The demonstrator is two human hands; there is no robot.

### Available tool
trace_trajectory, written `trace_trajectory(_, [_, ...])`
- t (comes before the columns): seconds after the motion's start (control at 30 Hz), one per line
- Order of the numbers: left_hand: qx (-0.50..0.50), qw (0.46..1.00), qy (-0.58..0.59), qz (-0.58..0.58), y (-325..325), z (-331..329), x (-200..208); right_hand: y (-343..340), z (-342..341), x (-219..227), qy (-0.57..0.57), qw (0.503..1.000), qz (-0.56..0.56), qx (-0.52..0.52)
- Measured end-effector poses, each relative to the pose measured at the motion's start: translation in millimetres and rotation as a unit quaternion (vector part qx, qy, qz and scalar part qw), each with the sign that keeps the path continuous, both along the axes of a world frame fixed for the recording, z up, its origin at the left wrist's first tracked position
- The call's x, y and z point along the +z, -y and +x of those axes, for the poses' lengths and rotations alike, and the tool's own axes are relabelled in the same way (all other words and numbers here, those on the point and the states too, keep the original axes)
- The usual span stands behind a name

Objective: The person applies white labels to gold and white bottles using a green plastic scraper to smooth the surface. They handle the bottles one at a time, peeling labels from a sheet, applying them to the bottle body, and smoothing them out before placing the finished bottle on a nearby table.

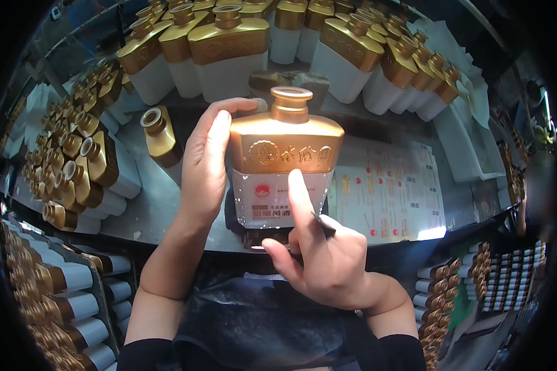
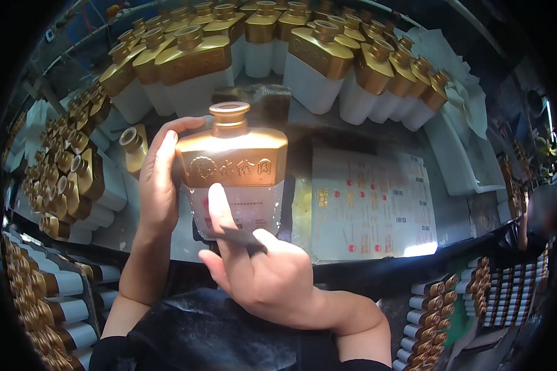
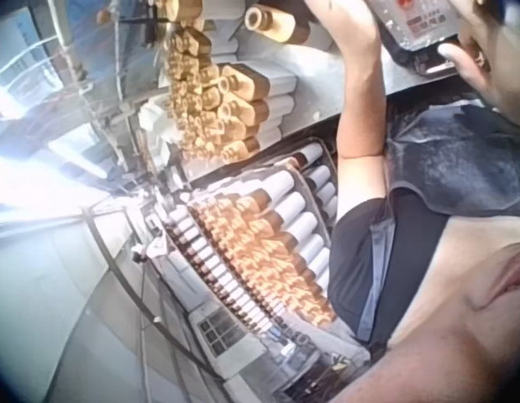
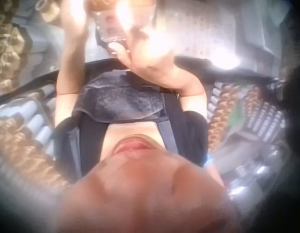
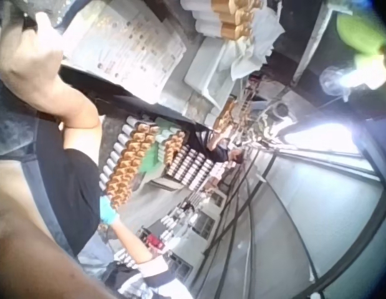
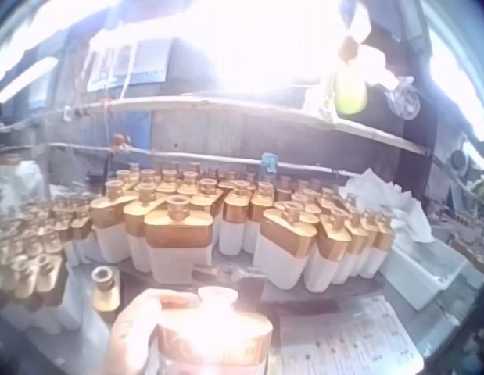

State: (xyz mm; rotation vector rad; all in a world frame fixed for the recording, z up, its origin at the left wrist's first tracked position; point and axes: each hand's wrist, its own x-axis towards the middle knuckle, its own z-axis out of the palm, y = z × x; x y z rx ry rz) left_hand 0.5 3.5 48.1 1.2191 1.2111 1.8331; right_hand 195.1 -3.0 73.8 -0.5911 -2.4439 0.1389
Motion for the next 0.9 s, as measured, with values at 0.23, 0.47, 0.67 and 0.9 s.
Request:
trace_trajectory(0.23, [0.003, 1.0, 0.012, 0.002, -1.7, 1.6, -3.6, 1.4, 0.8, -2.9, -0.001, 1.0, -0.006, -0.007])
trace_trajectory(0.47, [-0.002, 1.0, 0.014, -0.026, -1.4, -4.2, -4.0, -2.9, 0.0, -3.8, -0.009, 0.999, -0.026, 0.02])
trace_trajectory(0.67, [-0.002, 1.0, 0.019, -0.016, -8.0, -2.2, -2.2, -21.2, 18.7, -6.5, -0.056, 0.991, -0.075, 0.092])
trace_trajectory(0.9, [-0.029, 0.999, 0.001, -0.046, -6.2, -14.2, -5.6, -98.7, 18.0, 48.7, -0.144, 0.973, -0.164, 0.073])
